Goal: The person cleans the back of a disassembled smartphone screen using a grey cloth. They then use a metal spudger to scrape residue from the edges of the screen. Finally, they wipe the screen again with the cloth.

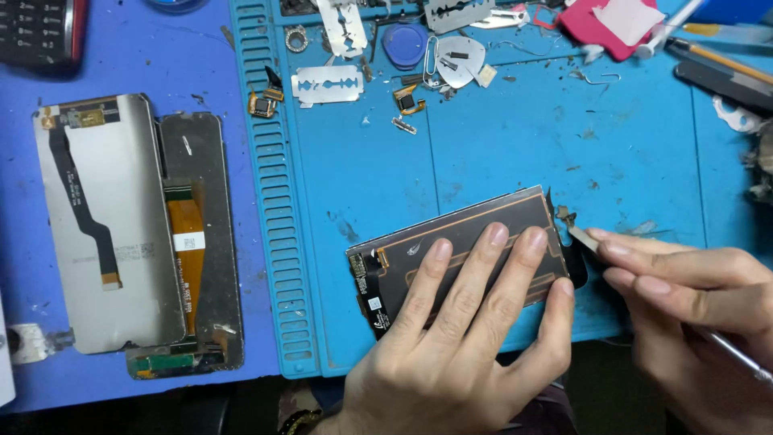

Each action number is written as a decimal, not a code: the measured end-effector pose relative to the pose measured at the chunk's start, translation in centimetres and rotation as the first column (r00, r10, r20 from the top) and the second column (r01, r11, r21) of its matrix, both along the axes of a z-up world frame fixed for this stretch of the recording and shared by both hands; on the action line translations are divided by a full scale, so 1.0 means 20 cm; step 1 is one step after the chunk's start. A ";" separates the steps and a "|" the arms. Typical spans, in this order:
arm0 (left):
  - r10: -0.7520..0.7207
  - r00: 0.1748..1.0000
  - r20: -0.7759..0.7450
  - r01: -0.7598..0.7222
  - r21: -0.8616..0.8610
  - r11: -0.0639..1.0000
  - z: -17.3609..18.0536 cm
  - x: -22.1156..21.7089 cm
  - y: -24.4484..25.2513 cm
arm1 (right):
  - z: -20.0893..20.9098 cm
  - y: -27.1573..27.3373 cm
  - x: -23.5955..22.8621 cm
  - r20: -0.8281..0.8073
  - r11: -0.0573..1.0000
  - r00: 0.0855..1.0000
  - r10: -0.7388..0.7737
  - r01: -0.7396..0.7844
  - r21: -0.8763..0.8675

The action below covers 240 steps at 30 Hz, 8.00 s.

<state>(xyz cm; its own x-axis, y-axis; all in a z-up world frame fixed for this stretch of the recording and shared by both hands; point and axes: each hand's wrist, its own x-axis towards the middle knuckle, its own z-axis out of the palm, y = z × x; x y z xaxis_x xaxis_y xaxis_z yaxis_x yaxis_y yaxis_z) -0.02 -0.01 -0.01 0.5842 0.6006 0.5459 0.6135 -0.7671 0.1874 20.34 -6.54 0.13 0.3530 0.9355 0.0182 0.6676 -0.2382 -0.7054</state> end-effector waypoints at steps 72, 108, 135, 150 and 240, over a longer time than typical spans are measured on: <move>0.266 0.936 0.232 -0.283 0.045 0.958 -0.35 0.25 -0.13 | -0.69 0.15 0.73 -0.514 0.729 0.824 0.239 -0.502 -0.465; 0.096 0.980 0.171 -0.112 0.085 0.990 -0.18 0.15 -0.09 | 0.17 0.11 -0.15 0.049 0.938 0.997 0.054 -0.068 0.340; -0.039 0.999 0.008 0.038 0.080 0.996 0.00 -0.01 0.00 | 0.07 0.08 -0.10 0.087 0.907 0.970 0.229 -0.245 0.343; -0.023 1.000 0.013 0.022 0.011 1.000 0.00 -0.01 0.00 | 0.00 0.06 -0.06 0.104 0.960 0.988 0.112 -0.135 0.245; -0.303 0.894 0.331 0.276 0.127 0.953 0.23 -0.11 -0.08 | 0.11 -0.09 0.45 0.413 0.966 0.890 0.194 -0.247 0.077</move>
